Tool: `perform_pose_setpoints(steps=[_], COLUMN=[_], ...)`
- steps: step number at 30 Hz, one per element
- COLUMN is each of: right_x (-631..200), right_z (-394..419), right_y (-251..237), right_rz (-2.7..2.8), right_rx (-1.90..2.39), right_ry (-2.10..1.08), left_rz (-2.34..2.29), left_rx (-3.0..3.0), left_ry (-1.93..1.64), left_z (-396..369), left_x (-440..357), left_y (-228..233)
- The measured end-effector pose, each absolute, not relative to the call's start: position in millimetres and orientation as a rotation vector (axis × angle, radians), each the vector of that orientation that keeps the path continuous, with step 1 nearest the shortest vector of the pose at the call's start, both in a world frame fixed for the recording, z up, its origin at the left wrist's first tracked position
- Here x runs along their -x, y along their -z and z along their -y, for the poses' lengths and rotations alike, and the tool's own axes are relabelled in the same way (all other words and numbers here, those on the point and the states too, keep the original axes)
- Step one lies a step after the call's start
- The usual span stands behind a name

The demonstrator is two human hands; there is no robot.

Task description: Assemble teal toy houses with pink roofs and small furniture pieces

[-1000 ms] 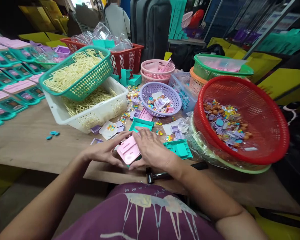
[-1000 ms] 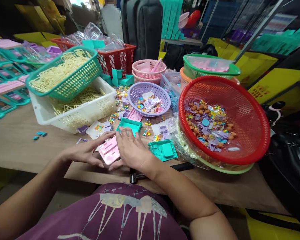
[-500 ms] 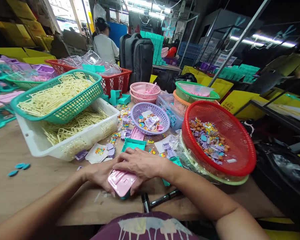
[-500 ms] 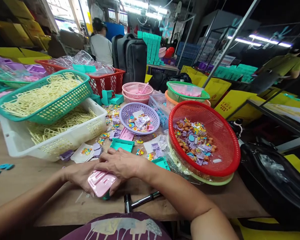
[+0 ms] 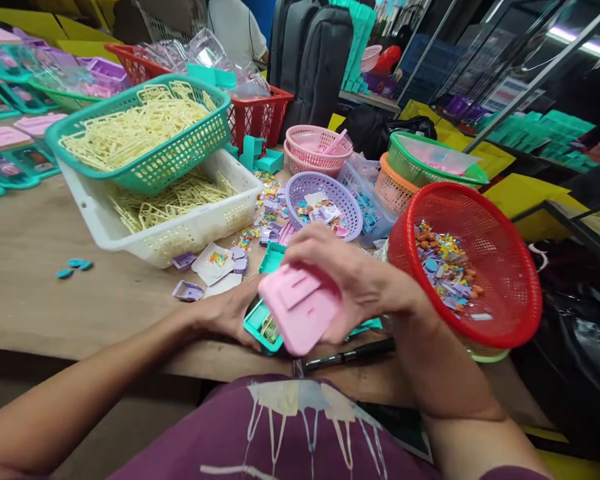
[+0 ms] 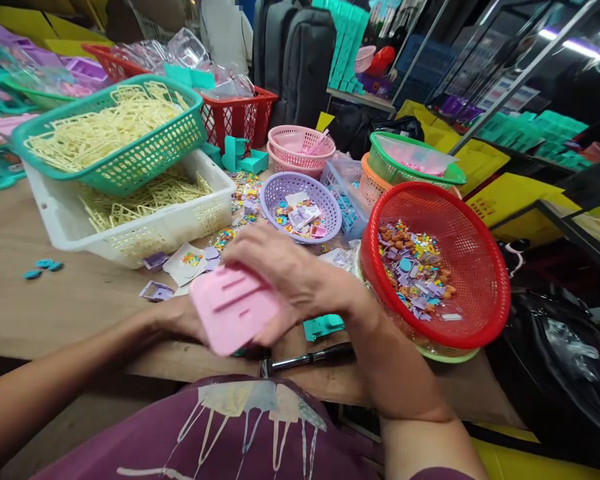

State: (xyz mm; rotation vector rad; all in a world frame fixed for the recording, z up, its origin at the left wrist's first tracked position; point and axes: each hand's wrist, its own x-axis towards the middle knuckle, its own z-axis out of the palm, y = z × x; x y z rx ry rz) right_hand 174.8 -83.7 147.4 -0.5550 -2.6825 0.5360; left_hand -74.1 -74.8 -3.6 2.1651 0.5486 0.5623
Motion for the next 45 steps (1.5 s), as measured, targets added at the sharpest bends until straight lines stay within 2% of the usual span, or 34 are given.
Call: perform_pose_setpoints(steps=[3, 6, 9, 12, 15, 19, 23, 29, 34, 40, 45], right_x=[-184, -173, -154, -139, -135, -133, -131, -134, -148, -181, -183], right_z=[100, 123, 140, 147, 146, 145, 144, 142, 136, 117, 116], right_y=[-141, -102, -71, -65, -68, -69, -65, -50, -47, -52, -47], right_rz=[2.509, 2.348, 2.125, 2.025, 1.999, 2.042, 2.101, 2.13, 2.171, 2.036, 1.87], right_rx=[1.022, 1.592, 1.979, 2.128, 2.199, 2.233, 2.221, 2.079, 1.94, 1.398, 1.374], right_ry=[-0.415, -0.393, -0.254, -0.162, -0.175, -0.202, -0.226, -0.276, -0.332, -0.85, -0.764], left_rz=[-0.75, -1.232, -1.538, -1.488, -1.147, -0.724, -0.92, -0.941, -1.002, -1.209, -1.235], left_rx=[-2.226, -2.149, -2.016, -2.011, -2.041, -1.702, -1.317, -1.191, -1.356, -1.641, -1.745], left_ry=[-0.676, -0.911, -0.962, -0.973, -0.952, -0.758, -0.83, -0.848, -0.811, -0.756, -0.821], left_z=[94, 122, 145, 151, 137, 110, 97, 93, 87, 99, 102], left_x=[56, 19, -15, -18, 9, 42, 33, 18, 21, 30, 24], left_y=[12, 25, 32, 28, 14, -2, -1, 5, 4, -16, -28])
